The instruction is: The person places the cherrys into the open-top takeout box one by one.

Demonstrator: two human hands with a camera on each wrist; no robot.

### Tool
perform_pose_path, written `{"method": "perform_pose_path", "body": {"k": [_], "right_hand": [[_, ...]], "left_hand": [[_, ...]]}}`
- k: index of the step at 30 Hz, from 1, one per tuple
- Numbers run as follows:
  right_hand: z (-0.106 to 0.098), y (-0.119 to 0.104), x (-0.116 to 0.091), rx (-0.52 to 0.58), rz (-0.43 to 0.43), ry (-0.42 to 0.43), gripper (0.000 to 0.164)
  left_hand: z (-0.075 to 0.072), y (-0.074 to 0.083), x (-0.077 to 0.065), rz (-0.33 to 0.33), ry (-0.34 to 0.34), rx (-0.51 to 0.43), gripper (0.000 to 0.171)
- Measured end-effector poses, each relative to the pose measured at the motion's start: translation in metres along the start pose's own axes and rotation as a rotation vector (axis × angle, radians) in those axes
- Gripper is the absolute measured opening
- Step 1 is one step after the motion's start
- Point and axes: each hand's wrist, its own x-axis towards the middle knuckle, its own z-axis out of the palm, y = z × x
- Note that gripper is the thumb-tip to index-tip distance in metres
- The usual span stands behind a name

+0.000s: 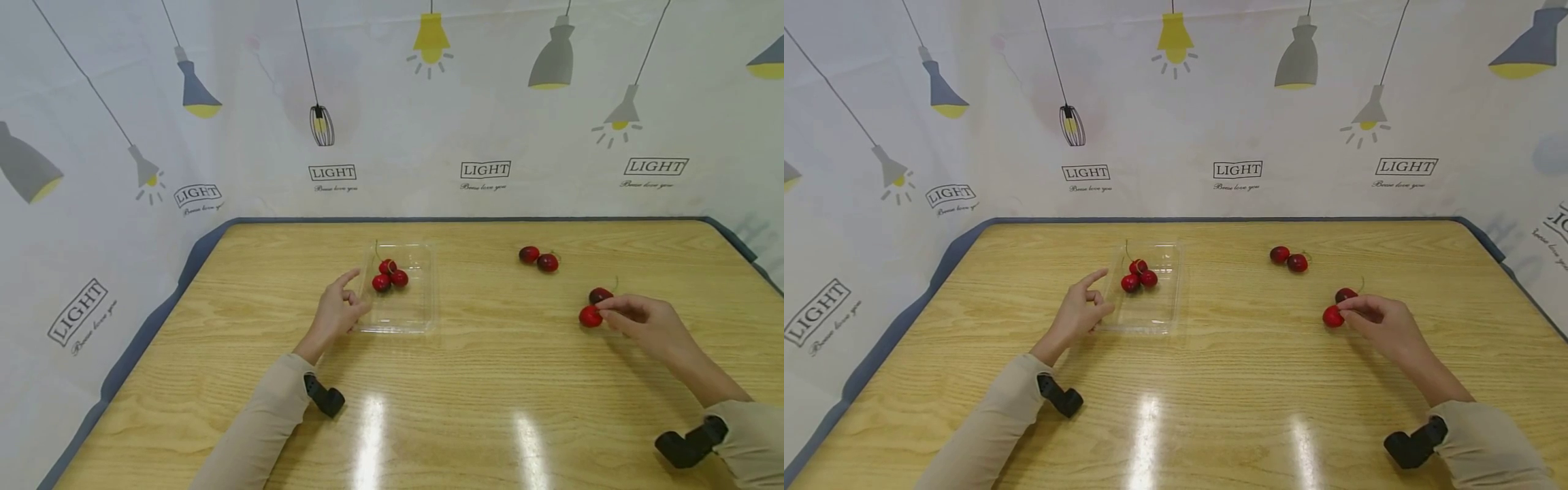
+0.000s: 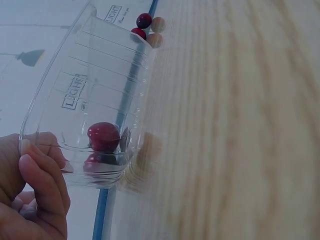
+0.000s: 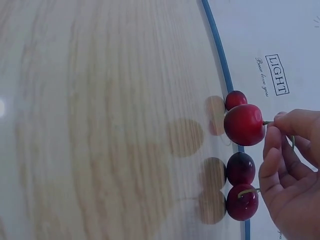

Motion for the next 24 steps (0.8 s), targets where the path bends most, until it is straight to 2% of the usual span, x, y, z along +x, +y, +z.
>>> {"method": "perform_pose_path", "body": {"k": [6, 12, 24], "right_hand": [[0.002, -0.003, 0.003, -0.017, -0.009, 0.019, 0.030], [0.005, -0.006, 0.005, 0.018, -0.036, 0.024, 0.028], [0.010, -0.015, 0.010, 0.044, -0.022, 0.004, 0.028]], "left_hand": [[0.000, 0.000, 0.001, 0.001, 0.000, 0.003, 0.064], [0.000, 0.000, 0.001, 0.005, 0.001, 0.015, 0.065], [0.000, 0.001, 0.000, 0.003, 0.002, 0.008, 0.064]]}}
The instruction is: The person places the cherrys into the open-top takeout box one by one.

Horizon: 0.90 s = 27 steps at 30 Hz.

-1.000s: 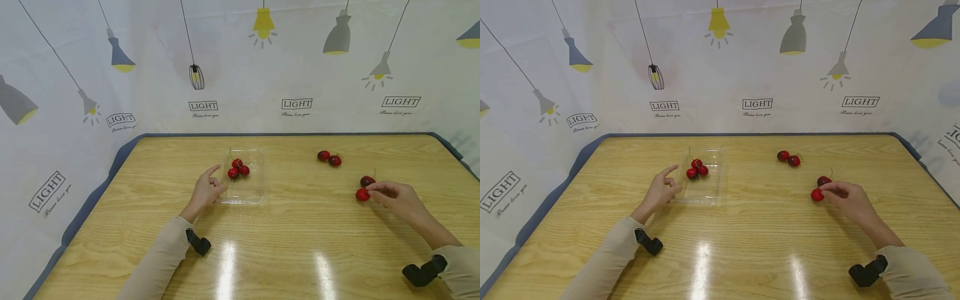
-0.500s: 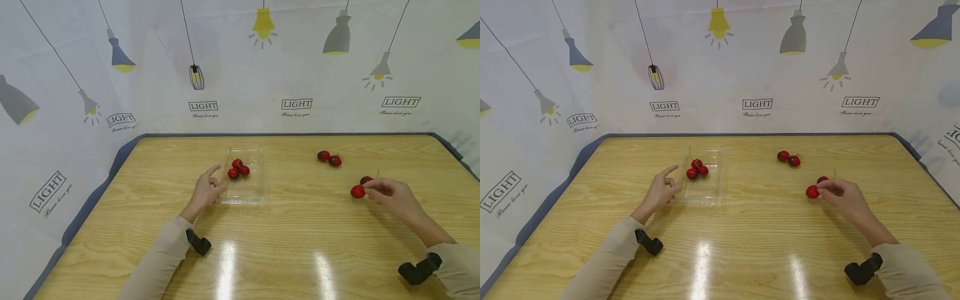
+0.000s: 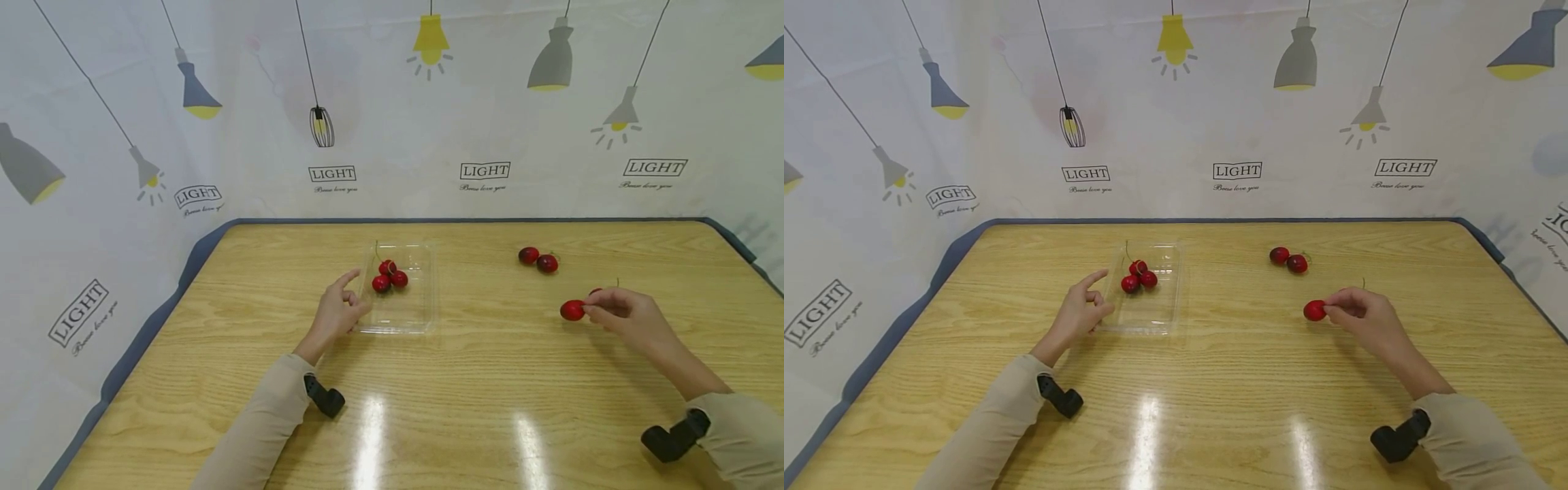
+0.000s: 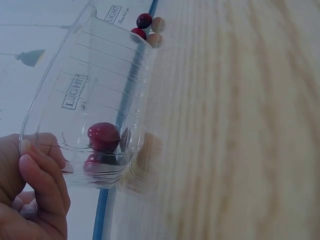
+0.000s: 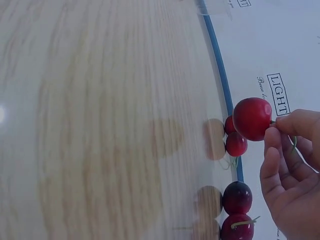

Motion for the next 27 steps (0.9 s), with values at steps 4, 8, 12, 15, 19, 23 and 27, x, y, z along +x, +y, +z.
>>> {"method": "perform_pose_path", "body": {"k": [4, 8, 12, 15, 19, 23, 27], "right_hand": [[0.002, -0.003, 0.002, -0.008, 0.005, -0.010, 0.028], [0.004, -0.005, 0.005, -0.021, 0.002, -0.019, 0.027], [0.005, -0.007, 0.008, -0.021, -0.007, -0.019, 0.026], [0.007, -0.010, 0.010, -0.022, -0.016, -0.016, 0.024], [0.007, -0.015, 0.013, -0.021, -0.025, -0.014, 0.023], [0.006, -0.020, 0.018, -0.025, -0.026, -0.011, 0.025], [0.007, -0.024, 0.022, -0.045, -0.028, -0.009, 0.027]], "left_hand": [[0.000, 0.000, 0.000, 0.003, 0.004, 0.004, 0.064], [-0.001, 0.001, 0.000, 0.005, 0.005, 0.001, 0.064], [-0.001, 0.001, 0.000, 0.003, 0.003, -0.001, 0.065], [-0.001, 0.001, 0.000, 0.001, 0.001, 0.000, 0.066], [-0.001, 0.001, 0.000, 0.001, 0.000, 0.003, 0.066], [-0.001, 0.000, 0.000, 0.011, -0.002, 0.010, 0.065], [-0.001, -0.001, 0.000, 0.022, -0.004, 0.016, 0.065]]}}
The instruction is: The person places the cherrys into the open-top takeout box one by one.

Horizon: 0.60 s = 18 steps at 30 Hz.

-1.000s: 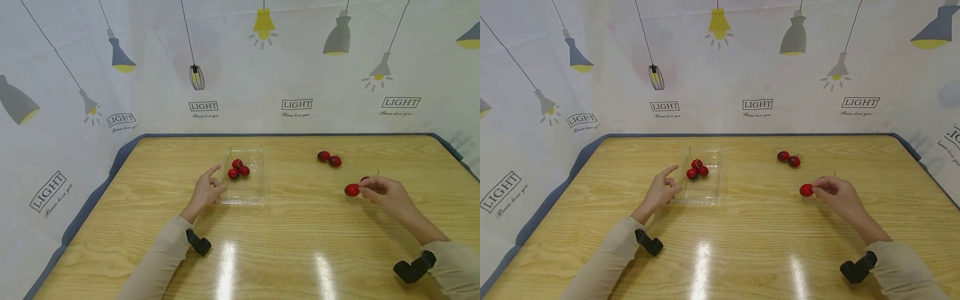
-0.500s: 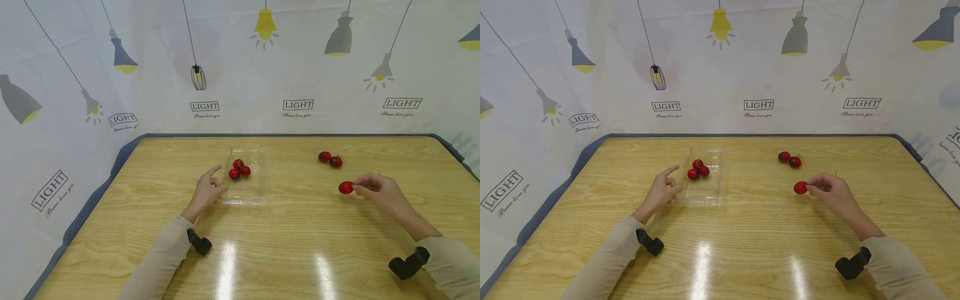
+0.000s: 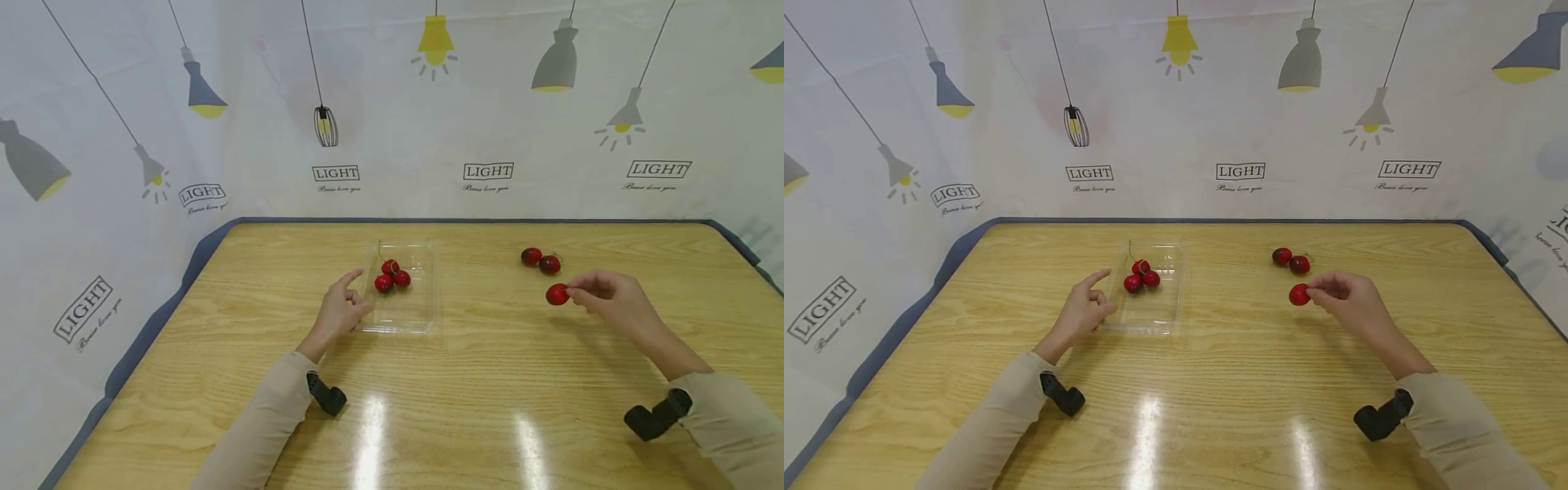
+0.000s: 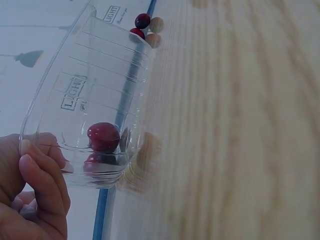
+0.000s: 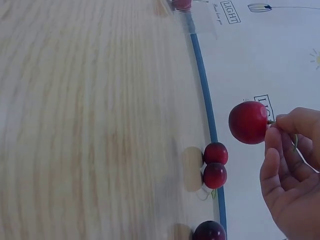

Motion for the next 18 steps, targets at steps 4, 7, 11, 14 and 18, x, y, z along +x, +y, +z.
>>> {"method": "perform_pose_path", "body": {"k": [4, 7, 11, 14, 18], "right_hand": [[0.002, -0.003, 0.003, -0.007, 0.010, 0.005, 0.028], [0.003, -0.006, 0.006, -0.006, -0.002, 0.007, 0.028], [0.002, -0.013, 0.010, 0.000, -0.032, -0.001, 0.027], [0.001, -0.019, 0.013, 0.004, -0.033, -0.004, 0.028], [0.001, -0.024, 0.018, 0.008, -0.038, -0.006, 0.028]], "left_hand": [[0.000, -0.001, 0.000, 0.003, -0.001, 0.001, 0.065], [0.000, -0.001, 0.000, 0.004, 0.000, 0.000, 0.065], [0.000, -0.001, 0.000, 0.005, 0.000, -0.010, 0.065], [0.000, -0.001, 0.000, 0.007, -0.003, -0.014, 0.065], [0.000, -0.001, 0.000, 0.008, -0.002, -0.019, 0.065]]}}
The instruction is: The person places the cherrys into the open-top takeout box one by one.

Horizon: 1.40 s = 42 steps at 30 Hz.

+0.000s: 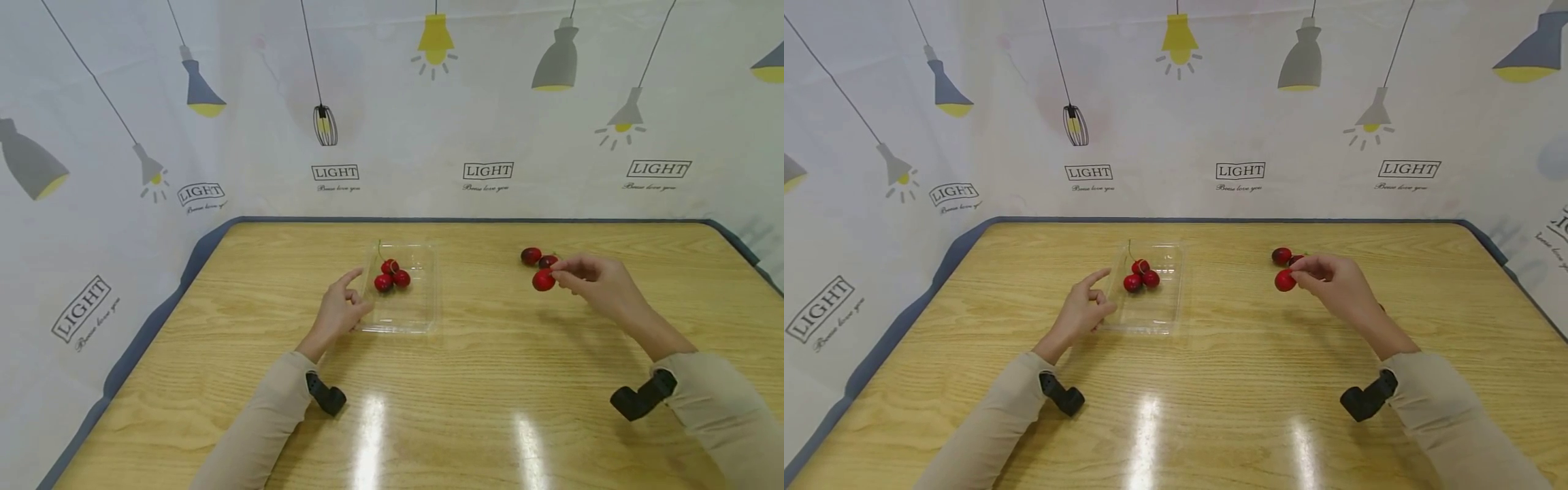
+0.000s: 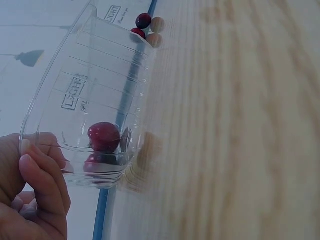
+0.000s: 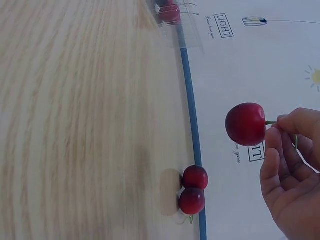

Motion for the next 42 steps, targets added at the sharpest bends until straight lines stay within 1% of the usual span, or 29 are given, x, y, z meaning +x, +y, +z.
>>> {"method": "perform_pose_path", "body": {"k": [6, 13, 22, 30, 38, 42], "right_hand": [[0.003, -0.007, 0.006, 0.006, -0.036, -0.009, 0.028], [0.008, -0.015, 0.013, 0.028, -0.097, -0.012, 0.023], [0.016, -0.030, 0.023, 0.078, -0.110, -0.052, 0.024], [0.029, -0.043, 0.035, 0.126, -0.125, -0.098, 0.021], [0.043, -0.054, 0.042, 0.064, -0.142, -0.125, 0.017], [0.050, -0.057, 0.046, 0.055, -0.156, -0.132, 0.014]], "left_hand": [[0.000, 0.000, 0.000, -0.001, -0.004, -0.006, 0.065], [0.000, 0.000, 0.000, 0.002, -0.007, -0.003, 0.065], [-0.002, 0.000, 0.000, -0.003, -0.008, 0.005, 0.065], [-0.002, -0.001, 0.001, 0.002, -0.008, 0.028, 0.065], [-0.001, -0.001, 0.001, 0.001, 0.001, 0.027, 0.065], [-0.002, -0.002, 0.001, -0.002, -0.004, 0.015, 0.065]]}}
